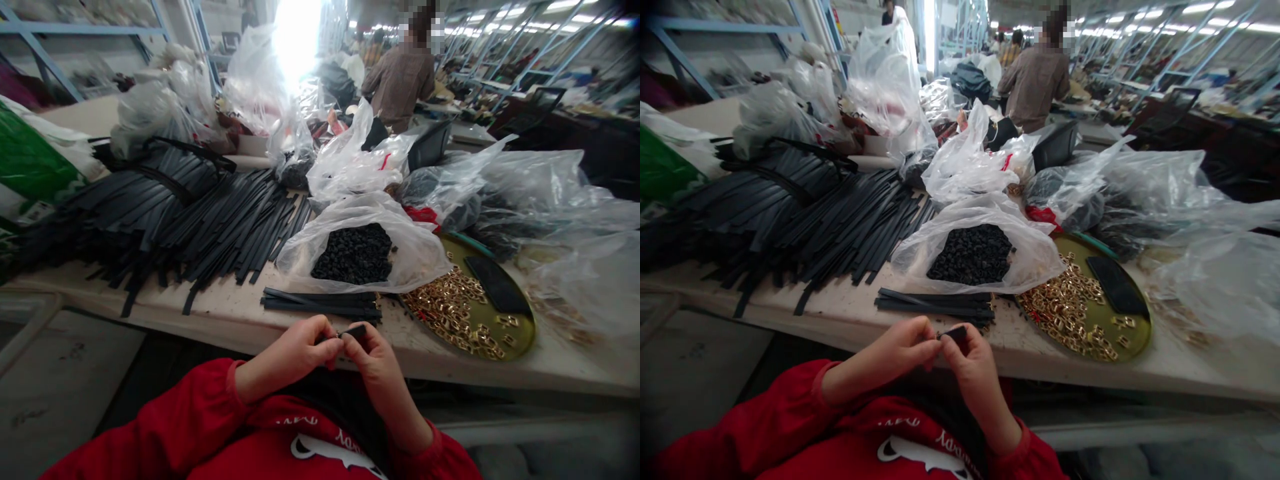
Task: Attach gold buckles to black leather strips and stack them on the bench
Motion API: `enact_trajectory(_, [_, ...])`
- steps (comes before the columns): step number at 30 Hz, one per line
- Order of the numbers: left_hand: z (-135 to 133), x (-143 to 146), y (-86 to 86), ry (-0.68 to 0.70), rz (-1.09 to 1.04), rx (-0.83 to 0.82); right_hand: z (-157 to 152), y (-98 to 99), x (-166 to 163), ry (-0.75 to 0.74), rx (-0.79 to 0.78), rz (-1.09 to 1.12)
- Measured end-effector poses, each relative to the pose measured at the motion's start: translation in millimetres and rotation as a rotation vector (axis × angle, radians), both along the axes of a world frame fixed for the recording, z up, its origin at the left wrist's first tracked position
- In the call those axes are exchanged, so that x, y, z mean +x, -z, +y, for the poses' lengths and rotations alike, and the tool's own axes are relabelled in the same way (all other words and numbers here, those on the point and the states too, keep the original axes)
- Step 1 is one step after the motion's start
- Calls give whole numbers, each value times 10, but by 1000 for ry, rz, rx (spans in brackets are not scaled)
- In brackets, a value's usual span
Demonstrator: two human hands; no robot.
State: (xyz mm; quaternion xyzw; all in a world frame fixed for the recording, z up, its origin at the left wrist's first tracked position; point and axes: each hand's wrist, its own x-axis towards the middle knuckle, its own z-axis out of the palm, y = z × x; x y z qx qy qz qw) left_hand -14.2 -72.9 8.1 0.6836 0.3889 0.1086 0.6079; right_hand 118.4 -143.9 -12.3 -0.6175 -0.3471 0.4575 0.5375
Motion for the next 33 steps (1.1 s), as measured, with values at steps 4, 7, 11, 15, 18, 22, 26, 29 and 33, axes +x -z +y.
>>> enact_trajectory(4, [94, 22, 25, -29, -9, -93, 84, -63, 67, -147, 27, 41])
enact_trajectory(7, [172, 68, 51, -29, -75, -67, 255, -134, 266, -309, 58, -141])
enact_trajectory(11, [281, 130, 80, 21, -19, 79, 725, -159, 715, -170, 77, -705])
enact_trajectory(15, [363, 172, 119, -27, 16, 94, 1209, -30, 937, -247, -211, -1227])
enact_trajectory(18, [384, 167, 146, -8, 7, 68, 1384, 96, 914, -287, -272, -1249])
enact_trajectory(22, [406, 133, 150, -36, -15, 68, 1382, 107, 933, -260, -257, -1200])
enact_trajectory(26, [455, 142, 78, -138, -96, 74, 1155, -77, 898, -201, -138, -923])
enact_trajectory(29, [469, 180, -6, -208, -176, 118, 886, -207, 660, -101, -10, -294])
enact_trajectory(33, [407, 189, -88, -215, -224, 76, 592, -253, 300, -83, 6, 81])
